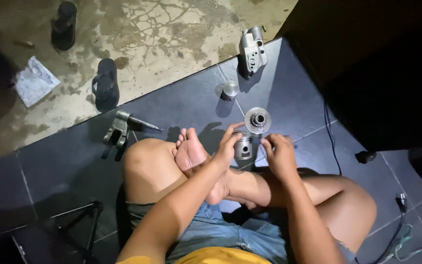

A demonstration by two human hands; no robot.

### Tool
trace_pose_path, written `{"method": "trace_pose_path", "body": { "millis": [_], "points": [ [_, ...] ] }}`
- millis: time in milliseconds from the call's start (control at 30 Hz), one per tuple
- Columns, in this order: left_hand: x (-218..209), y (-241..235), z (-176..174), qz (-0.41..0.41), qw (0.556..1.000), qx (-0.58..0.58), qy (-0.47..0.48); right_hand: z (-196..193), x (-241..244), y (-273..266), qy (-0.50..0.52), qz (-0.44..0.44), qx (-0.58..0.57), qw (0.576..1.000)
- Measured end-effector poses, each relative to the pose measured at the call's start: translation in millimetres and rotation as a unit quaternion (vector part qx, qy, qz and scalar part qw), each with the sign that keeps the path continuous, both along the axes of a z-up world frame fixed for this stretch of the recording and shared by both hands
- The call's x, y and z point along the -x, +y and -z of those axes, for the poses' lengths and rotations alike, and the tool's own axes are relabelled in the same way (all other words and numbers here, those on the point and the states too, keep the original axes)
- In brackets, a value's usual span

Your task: The person sits on the floor and uses a small abrasive tool to clean the surface of a cylindrical metal part. They rotate the part in their hands to access different areas while scrubbing.

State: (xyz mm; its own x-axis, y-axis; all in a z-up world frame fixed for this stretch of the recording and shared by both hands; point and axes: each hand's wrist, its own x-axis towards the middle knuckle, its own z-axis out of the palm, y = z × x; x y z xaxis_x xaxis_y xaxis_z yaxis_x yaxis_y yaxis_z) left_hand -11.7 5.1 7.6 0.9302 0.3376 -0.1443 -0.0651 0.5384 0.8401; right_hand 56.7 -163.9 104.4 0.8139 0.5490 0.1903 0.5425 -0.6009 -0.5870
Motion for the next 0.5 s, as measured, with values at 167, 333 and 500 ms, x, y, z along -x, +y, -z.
{"method": "trace_pose_path", "body": {
  "millis": [167,333,500],
  "points": [
    [2,-4,-19,0.031,0.999,-0.007,-0.033,-22,0,9,-0.064,-0.075,-0.012,0.995],
    [0,-4,-16,0.006,0.994,-0.103,-0.032,-14,-9,0,0.073,0.005,-0.008,0.997],
    [1,-5,-19,0.019,0.998,-0.053,-0.007,-25,1,9,0.063,-0.069,-0.061,0.994]
  ]
}}
